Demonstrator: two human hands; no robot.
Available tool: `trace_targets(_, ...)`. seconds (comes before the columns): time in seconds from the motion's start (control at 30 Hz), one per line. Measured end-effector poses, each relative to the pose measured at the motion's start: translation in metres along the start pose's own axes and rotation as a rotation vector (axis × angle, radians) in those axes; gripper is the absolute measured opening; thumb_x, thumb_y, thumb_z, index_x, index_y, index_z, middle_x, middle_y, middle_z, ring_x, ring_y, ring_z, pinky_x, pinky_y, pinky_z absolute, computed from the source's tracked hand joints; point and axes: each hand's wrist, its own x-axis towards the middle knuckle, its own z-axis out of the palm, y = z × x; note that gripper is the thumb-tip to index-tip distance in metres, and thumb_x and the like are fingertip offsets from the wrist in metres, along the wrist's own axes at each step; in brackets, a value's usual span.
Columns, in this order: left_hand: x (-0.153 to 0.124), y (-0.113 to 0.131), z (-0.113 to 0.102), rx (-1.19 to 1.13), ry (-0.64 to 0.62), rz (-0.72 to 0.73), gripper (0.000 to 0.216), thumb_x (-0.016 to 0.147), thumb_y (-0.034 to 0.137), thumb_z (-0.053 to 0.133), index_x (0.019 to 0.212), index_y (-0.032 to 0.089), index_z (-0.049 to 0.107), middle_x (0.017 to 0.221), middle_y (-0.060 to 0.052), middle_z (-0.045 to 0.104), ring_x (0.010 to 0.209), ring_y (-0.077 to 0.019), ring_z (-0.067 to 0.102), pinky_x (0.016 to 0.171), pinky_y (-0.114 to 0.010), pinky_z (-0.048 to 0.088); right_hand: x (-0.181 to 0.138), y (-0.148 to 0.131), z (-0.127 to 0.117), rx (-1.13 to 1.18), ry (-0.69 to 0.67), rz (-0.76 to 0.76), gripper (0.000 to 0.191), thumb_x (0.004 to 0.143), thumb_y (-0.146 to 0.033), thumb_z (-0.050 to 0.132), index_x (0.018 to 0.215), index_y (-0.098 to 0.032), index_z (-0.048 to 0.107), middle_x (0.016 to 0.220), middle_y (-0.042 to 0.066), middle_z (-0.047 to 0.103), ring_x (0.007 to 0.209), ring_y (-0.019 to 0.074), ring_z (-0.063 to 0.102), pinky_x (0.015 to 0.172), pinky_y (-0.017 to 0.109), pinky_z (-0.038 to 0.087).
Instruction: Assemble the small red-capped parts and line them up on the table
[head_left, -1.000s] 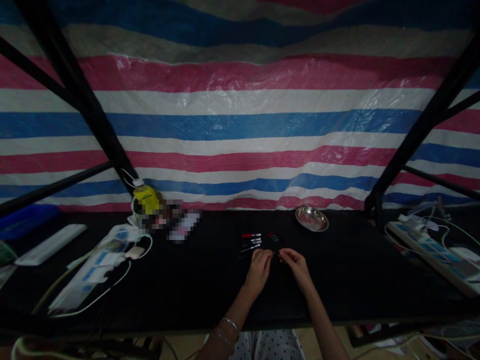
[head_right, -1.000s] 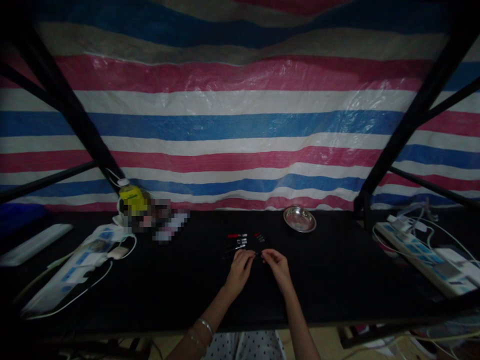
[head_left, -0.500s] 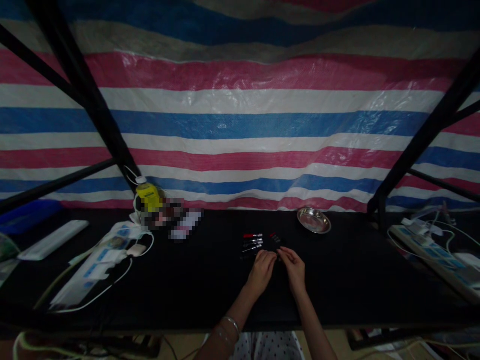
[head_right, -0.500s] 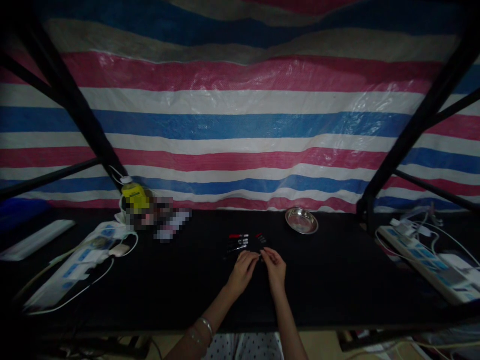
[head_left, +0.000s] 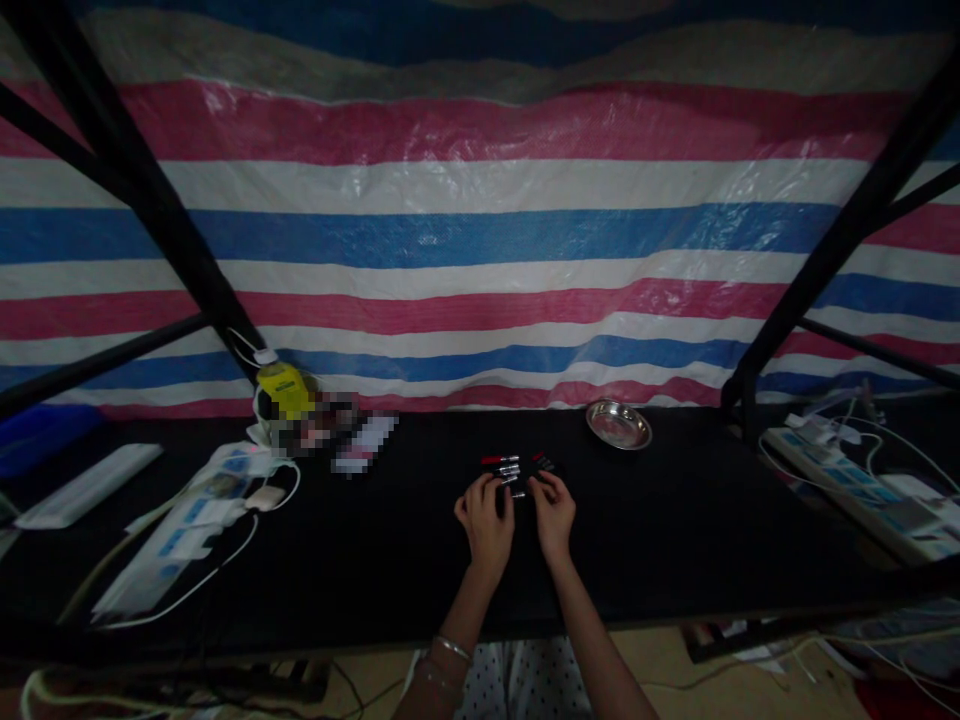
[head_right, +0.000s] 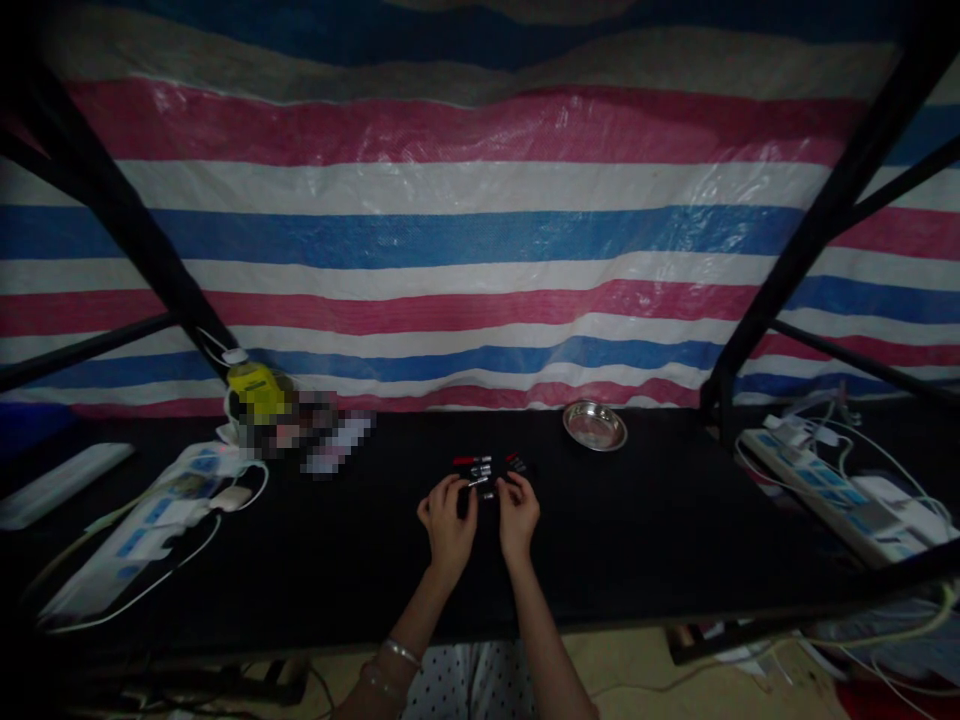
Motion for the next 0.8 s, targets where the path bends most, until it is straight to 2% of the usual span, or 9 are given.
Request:
trace_targets(0.17,0.001,-0.01,-0.006,0.187,-0.016,-0.227,0.029,0.088,0.028,0.042,0.11,0.015,0.054,0.115,-0.014,0.057,0.107,-0.028,0.05,0.089,-0.048,0.031,0.006,0.001,0.01,-0.199,0.137,-0.003,0.039,0.07,-0.045,0.06,0.093,-0.013,0.059,0.073,0.009,0.069,0.068,0.0207,0.064,0.062,0.028,0.047)
trace_targets(0.27,0.0,-0.011,-0.005,0.21,-0.062,-0.238,0.031,0.089,0.028,0.04,0.112,0.014,0.053,0.111,-0.013,0.059,0.105,-0.0263,0.052,0.089,-0.046,0.031,0.01,-0.001,0.016,-0.408,0.178,0.014,0.033,0.073,-0.043,0.056,0.092,-0.016,0.06,0.075,0.007,0.07,0.07,0.0211,0.065,0.062,0.028,0.044)
trace_targets(0.43,0.0,-0.011,-0.002,0.157,-0.134,-0.21,0.032,0.09,0.027,0.039,0.115,0.013,0.053,0.113,-0.013,0.06,0.107,-0.0252,0.051,0.09,-0.043,0.032,0.01,-0.005,0.023,-0.633,0.088,0.005,0.024,0.075,-0.041,0.055,0.089,-0.023,0.061,0.082,0.002,0.071,0.078,0.0212,0.065,0.061,0.027,0.04)
trace_targets(0.63,-0.001,-0.02,0.006,0.045,-0.1,-0.173,0.028,0.088,0.024,0.041,0.108,0.014,0.057,0.114,-0.013,0.059,0.107,-0.0251,0.053,0.088,-0.041,0.036,0.007,-0.003,0.022,-0.558,0.069,-0.017,0.026,0.073,-0.044,0.058,0.086,-0.022,0.062,0.077,0.002,0.071,0.074,0.0216,0.065,0.061,0.027,0.041)
trace_targets(0.8,-0.002,-0.03,0.015,-0.132,-0.027,-0.154,0.026,0.085,0.021,0.042,0.106,0.016,0.058,0.108,-0.011,0.062,0.104,-0.0239,0.056,0.088,-0.042,0.04,0.007,0.001,0.022,-0.243,0.081,-0.091,0.035,0.073,-0.047,0.059,0.087,-0.015,0.062,0.072,0.006,0.069,0.067,0.0188,0.064,0.062,0.027,0.046)
